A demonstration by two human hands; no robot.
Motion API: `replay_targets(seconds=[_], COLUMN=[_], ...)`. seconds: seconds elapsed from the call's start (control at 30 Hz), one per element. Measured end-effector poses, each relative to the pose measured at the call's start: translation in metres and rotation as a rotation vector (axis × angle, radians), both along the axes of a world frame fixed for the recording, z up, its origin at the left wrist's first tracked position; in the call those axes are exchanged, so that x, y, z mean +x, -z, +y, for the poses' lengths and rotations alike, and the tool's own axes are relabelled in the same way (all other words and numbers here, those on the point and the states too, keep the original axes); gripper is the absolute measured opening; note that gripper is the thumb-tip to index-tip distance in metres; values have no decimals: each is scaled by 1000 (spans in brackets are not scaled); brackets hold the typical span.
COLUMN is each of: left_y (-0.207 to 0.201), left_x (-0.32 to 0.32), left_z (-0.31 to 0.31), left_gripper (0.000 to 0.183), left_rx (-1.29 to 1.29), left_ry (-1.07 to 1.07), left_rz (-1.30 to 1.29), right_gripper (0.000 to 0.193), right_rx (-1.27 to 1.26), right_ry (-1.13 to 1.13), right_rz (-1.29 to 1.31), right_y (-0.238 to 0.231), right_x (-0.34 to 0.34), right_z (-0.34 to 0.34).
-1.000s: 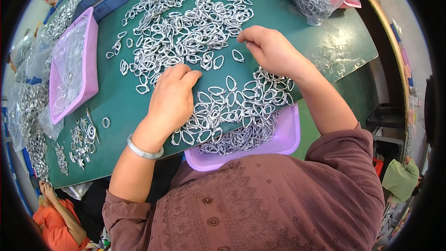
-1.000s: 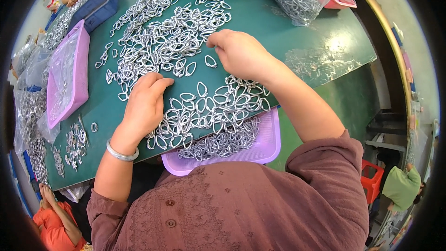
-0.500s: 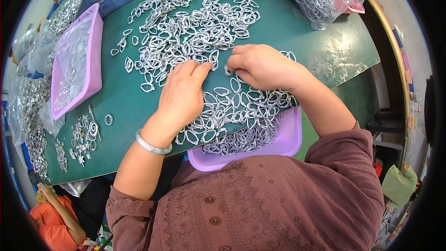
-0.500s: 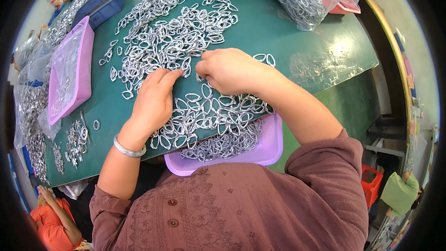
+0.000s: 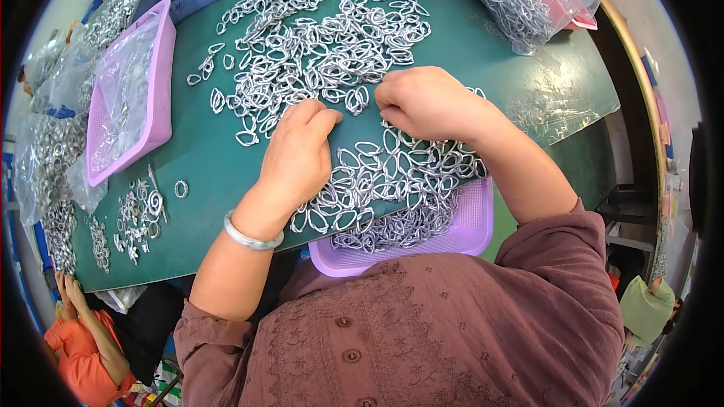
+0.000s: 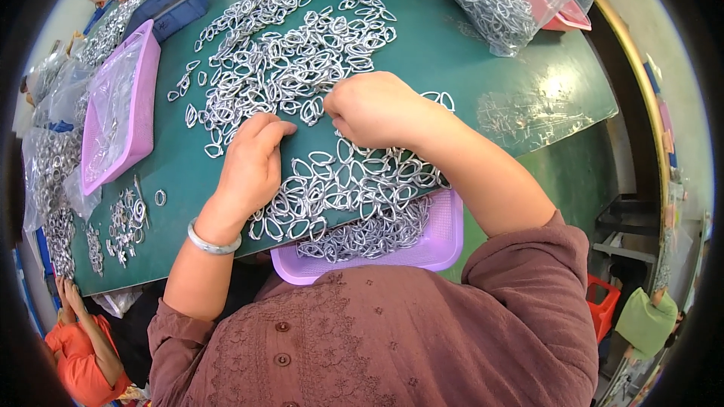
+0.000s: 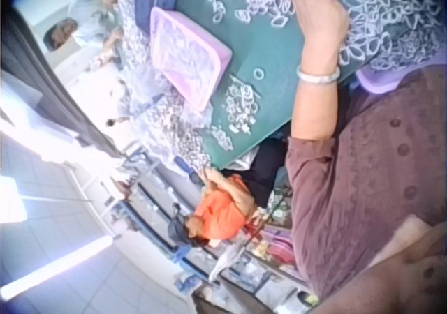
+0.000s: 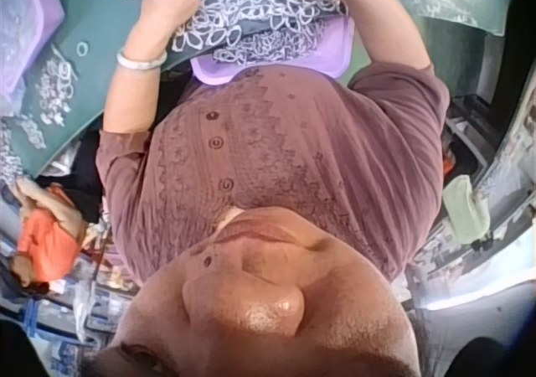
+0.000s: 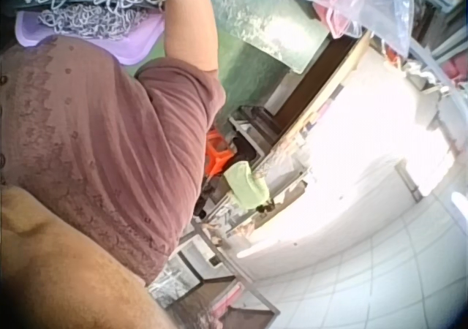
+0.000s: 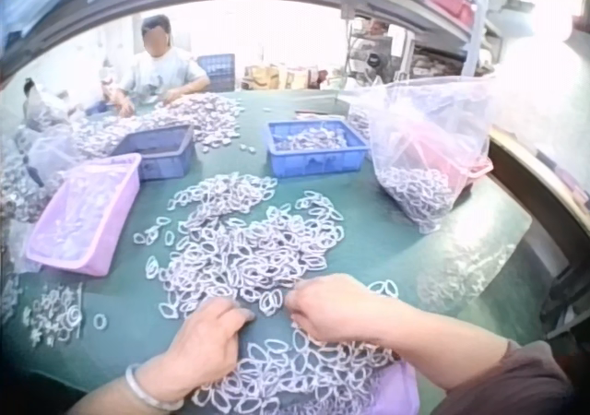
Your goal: The person sorts metal leaf-shaped pieces by hand, picking them from a pile and placing them into a purple tray. The person then lifts the tray, pours the sorted pieces into a bag, and places the tray back under the table.
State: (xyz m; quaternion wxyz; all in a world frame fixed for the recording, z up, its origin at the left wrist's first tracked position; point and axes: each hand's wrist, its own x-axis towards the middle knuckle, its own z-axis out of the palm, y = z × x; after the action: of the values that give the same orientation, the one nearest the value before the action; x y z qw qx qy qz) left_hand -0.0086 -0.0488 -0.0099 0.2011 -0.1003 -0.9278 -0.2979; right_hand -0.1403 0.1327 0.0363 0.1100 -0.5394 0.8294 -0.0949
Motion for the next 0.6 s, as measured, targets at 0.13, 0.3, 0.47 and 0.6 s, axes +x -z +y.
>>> replay_targets(seconds=[0.13, 0.3, 0.47, 0.6], left_y=[1, 4, 3, -4], left_x=[-1, 1, 2, 4], left_z=[1, -1, -2, -1], left_gripper=[28, 29, 32, 34], left_rx=[-18, -11, -42, -205], left_ry=[-3, -4, -25, -158], left_rz=[17, 27, 45, 76], right_gripper=[10, 13, 9, 10], right_rx=[-265, 17, -298, -162], right_ry=[-21, -40, -64, -127], right_rz=[59, -4, 43, -53], right_y=[18, 3, 13, 9], right_x=[-1, 1, 4, 2], right_z=[-1, -4, -8, -5])
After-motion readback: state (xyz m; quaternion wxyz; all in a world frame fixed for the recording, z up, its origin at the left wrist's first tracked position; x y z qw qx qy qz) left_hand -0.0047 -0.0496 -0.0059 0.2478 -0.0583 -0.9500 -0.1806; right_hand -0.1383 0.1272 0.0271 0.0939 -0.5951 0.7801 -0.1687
